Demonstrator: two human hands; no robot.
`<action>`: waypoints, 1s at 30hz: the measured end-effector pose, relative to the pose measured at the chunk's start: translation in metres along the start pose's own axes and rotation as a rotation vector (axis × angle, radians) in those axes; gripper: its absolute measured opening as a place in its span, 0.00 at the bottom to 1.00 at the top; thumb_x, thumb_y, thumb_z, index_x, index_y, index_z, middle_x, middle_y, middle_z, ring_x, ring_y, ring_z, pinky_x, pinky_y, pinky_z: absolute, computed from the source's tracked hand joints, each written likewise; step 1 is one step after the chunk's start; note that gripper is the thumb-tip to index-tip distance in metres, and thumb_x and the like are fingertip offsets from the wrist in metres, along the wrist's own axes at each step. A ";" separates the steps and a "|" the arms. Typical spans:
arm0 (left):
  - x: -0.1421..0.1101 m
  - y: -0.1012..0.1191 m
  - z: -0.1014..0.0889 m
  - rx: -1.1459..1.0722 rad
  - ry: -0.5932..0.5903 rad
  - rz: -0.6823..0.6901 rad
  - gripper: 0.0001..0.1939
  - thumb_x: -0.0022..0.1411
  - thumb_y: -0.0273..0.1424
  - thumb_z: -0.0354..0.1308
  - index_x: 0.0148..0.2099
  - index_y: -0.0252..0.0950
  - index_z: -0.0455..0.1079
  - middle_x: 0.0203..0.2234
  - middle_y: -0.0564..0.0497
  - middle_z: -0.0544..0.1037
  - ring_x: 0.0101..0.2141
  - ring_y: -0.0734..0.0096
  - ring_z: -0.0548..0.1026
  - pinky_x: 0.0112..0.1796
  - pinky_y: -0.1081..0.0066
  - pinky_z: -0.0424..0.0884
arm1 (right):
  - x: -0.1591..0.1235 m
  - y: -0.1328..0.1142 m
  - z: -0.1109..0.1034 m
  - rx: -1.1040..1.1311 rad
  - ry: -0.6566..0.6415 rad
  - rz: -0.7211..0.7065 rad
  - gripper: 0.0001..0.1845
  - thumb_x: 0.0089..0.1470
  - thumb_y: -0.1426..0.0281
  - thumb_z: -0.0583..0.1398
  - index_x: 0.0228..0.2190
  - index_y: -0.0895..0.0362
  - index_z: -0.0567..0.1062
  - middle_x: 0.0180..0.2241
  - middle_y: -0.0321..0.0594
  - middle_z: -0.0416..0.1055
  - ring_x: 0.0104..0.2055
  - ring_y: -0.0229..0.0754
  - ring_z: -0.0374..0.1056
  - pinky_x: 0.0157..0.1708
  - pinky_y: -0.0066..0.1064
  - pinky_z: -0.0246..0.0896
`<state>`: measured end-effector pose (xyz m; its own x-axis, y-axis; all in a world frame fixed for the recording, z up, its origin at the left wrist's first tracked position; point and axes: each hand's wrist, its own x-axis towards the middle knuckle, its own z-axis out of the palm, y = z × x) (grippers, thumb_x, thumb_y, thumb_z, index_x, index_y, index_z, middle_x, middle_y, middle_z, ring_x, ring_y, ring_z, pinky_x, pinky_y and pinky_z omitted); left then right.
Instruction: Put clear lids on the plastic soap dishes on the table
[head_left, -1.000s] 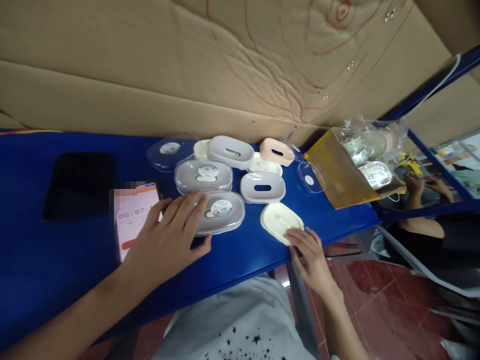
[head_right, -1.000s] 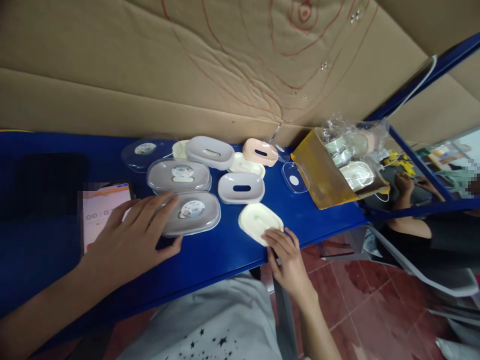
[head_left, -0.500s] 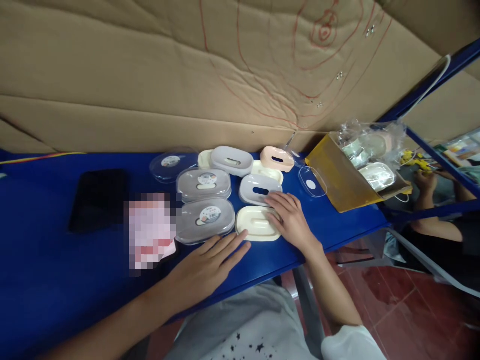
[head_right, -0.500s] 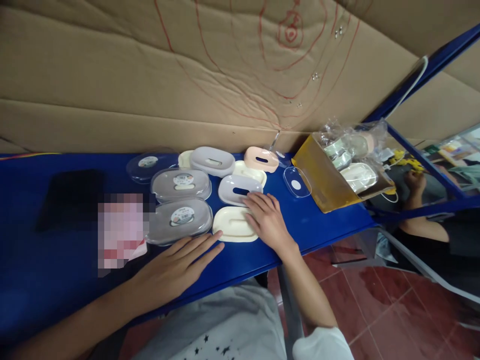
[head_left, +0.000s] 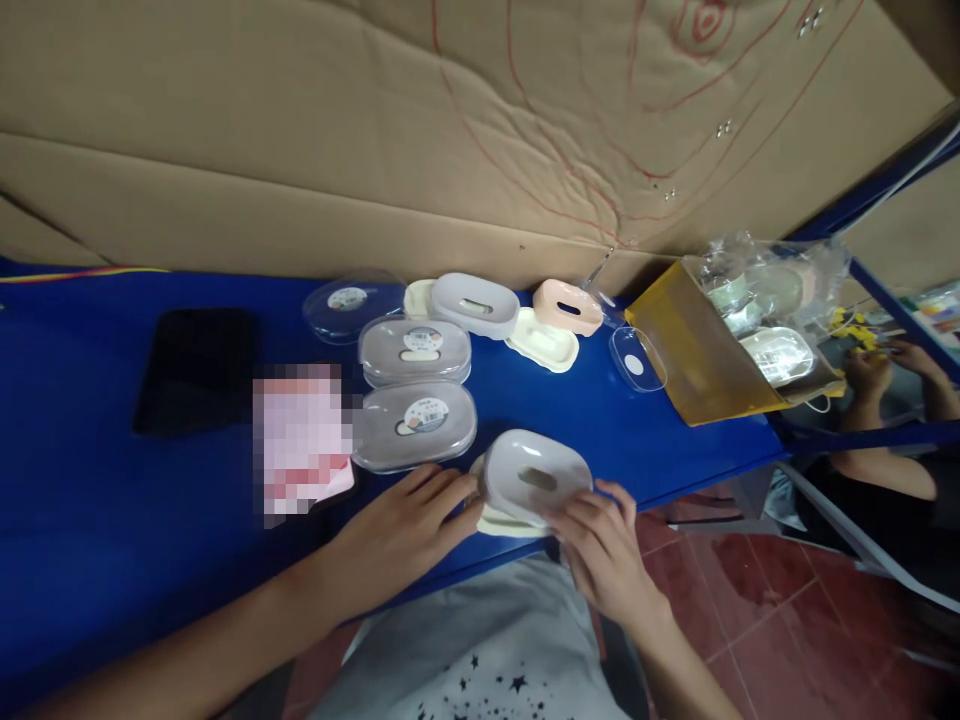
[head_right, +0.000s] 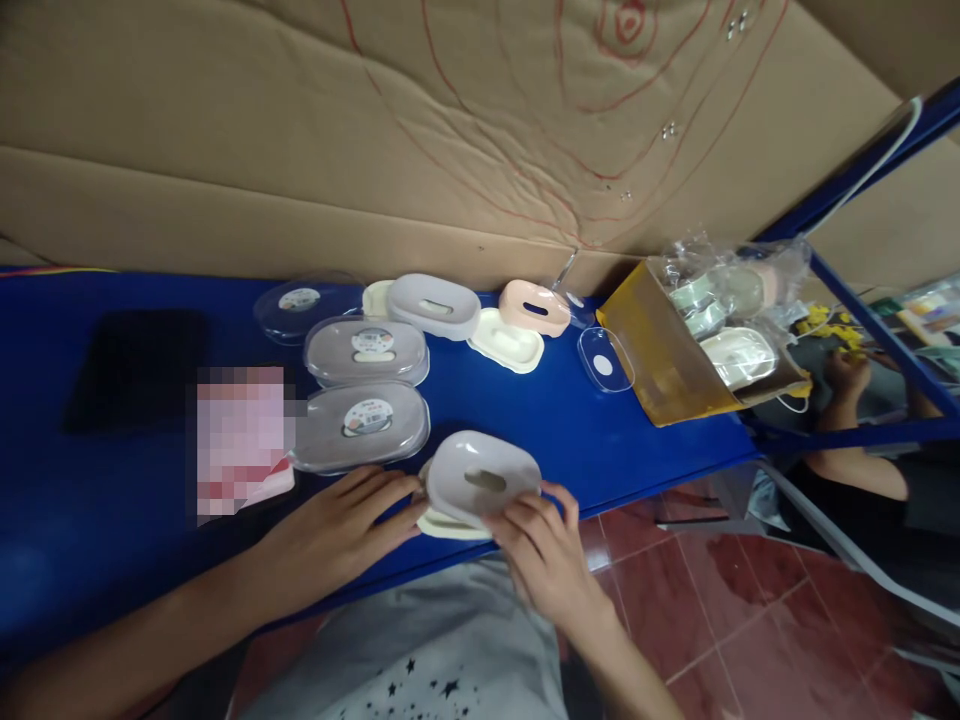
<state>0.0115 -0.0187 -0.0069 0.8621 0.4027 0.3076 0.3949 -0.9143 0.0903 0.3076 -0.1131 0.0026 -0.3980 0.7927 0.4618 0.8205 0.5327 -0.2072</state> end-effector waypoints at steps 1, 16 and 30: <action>0.000 0.000 0.000 -0.008 -0.008 -0.002 0.13 0.72 0.19 0.54 0.51 0.37 0.75 0.48 0.44 0.81 0.46 0.57 0.79 0.51 0.58 0.73 | -0.005 -0.004 0.003 0.011 -0.009 -0.005 0.30 0.69 0.81 0.56 0.66 0.46 0.71 0.44 0.38 0.82 0.50 0.48 0.77 0.68 0.51 0.59; -0.003 0.002 0.004 -0.005 0.081 -0.040 0.17 0.73 0.24 0.61 0.61 0.34 0.73 0.67 0.37 0.72 0.65 0.47 0.72 0.64 0.52 0.71 | 0.017 0.016 0.004 0.214 -0.123 -0.094 0.22 0.70 0.82 0.52 0.58 0.52 0.72 0.48 0.43 0.77 0.58 0.44 0.76 0.75 0.50 0.61; 0.001 0.001 0.005 -0.013 0.067 0.087 0.11 0.78 0.31 0.55 0.55 0.34 0.76 0.56 0.41 0.81 0.61 0.53 0.75 0.64 0.55 0.71 | 0.021 0.037 -0.006 0.164 -0.174 -0.112 0.17 0.72 0.71 0.60 0.60 0.51 0.74 0.53 0.42 0.82 0.65 0.49 0.74 0.73 0.56 0.61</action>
<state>0.0145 -0.0189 -0.0115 0.8696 0.3187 0.3771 0.3151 -0.9462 0.0732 0.3315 -0.0785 0.0097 -0.5591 0.7573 0.3374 0.6954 0.6500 -0.3066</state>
